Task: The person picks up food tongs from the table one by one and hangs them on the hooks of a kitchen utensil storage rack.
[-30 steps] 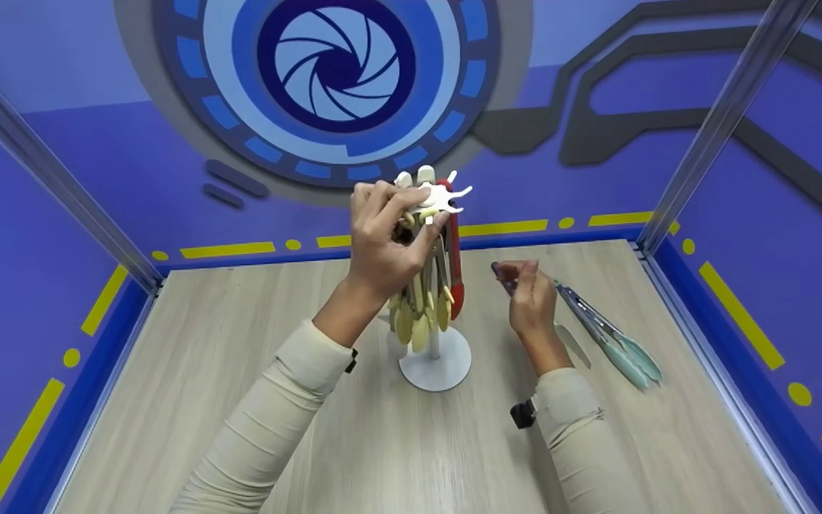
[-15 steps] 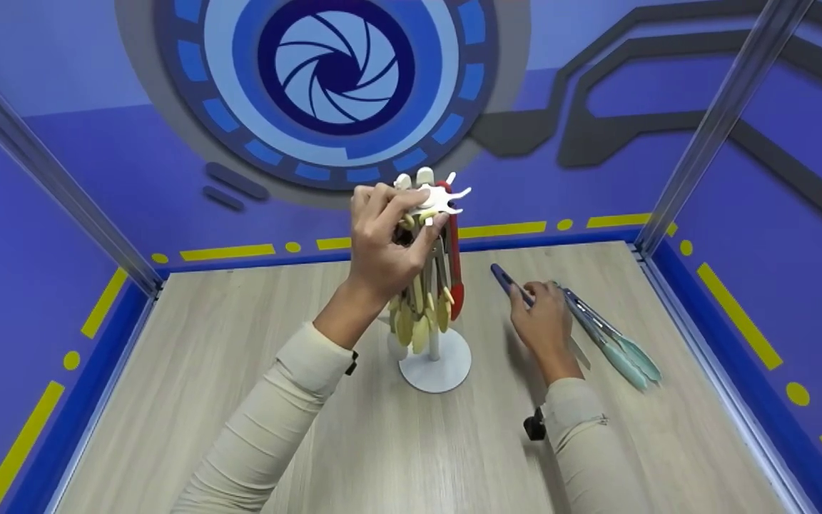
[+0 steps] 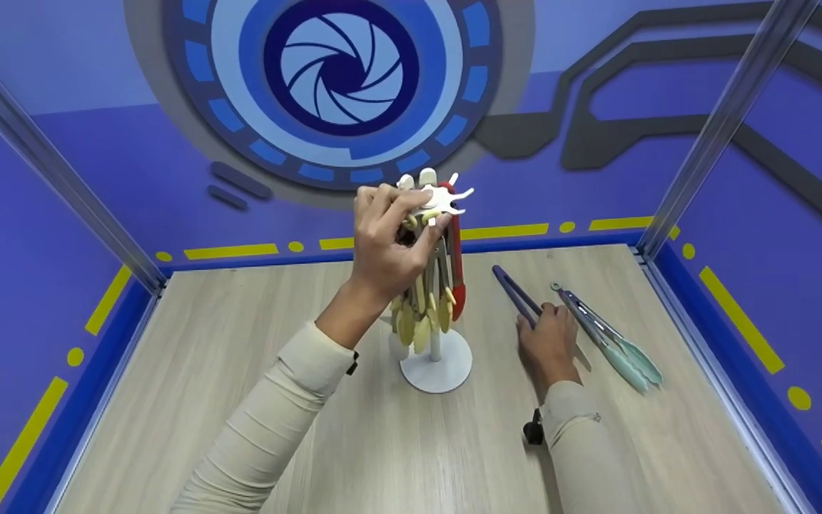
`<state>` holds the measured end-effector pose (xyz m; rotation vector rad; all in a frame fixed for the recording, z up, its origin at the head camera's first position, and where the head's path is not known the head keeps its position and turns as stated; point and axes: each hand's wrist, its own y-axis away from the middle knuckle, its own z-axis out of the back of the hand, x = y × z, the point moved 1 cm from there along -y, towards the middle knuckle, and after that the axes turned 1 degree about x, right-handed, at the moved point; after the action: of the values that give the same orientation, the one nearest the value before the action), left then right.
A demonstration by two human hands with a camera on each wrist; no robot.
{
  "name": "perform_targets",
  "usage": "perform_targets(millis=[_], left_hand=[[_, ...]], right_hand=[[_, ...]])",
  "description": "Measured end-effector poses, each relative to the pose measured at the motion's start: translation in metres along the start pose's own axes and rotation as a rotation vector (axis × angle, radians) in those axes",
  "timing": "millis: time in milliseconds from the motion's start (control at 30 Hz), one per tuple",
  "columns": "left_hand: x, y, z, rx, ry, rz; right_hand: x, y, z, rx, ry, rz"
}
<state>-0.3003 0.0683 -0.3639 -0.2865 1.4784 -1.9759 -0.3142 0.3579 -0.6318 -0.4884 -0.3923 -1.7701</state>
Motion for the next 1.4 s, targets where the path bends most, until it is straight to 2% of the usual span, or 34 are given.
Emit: perform_targets(millis=[200,567,1000,1400], left_hand=[[0.002,0.0,0.0,-0.004,0.001,0.005],[0.001,0.001,0.0,0.011,-0.015,0.012],[0.0,0.001,-0.001,0.006,-0.028,0.008],[0.0,0.001,-0.002,-0.012,-0.025,0.003]], right_hand=[[0.002,-0.001,-0.007,-0.032,0.026,-0.011],[0.008,-0.005,-0.01,-0.053,0.168,-0.034],[0.004,-0.008,-0.012,-0.038,0.187,-0.015],[0.003,-0.007,-0.012,-0.08,0.194,0.008]])
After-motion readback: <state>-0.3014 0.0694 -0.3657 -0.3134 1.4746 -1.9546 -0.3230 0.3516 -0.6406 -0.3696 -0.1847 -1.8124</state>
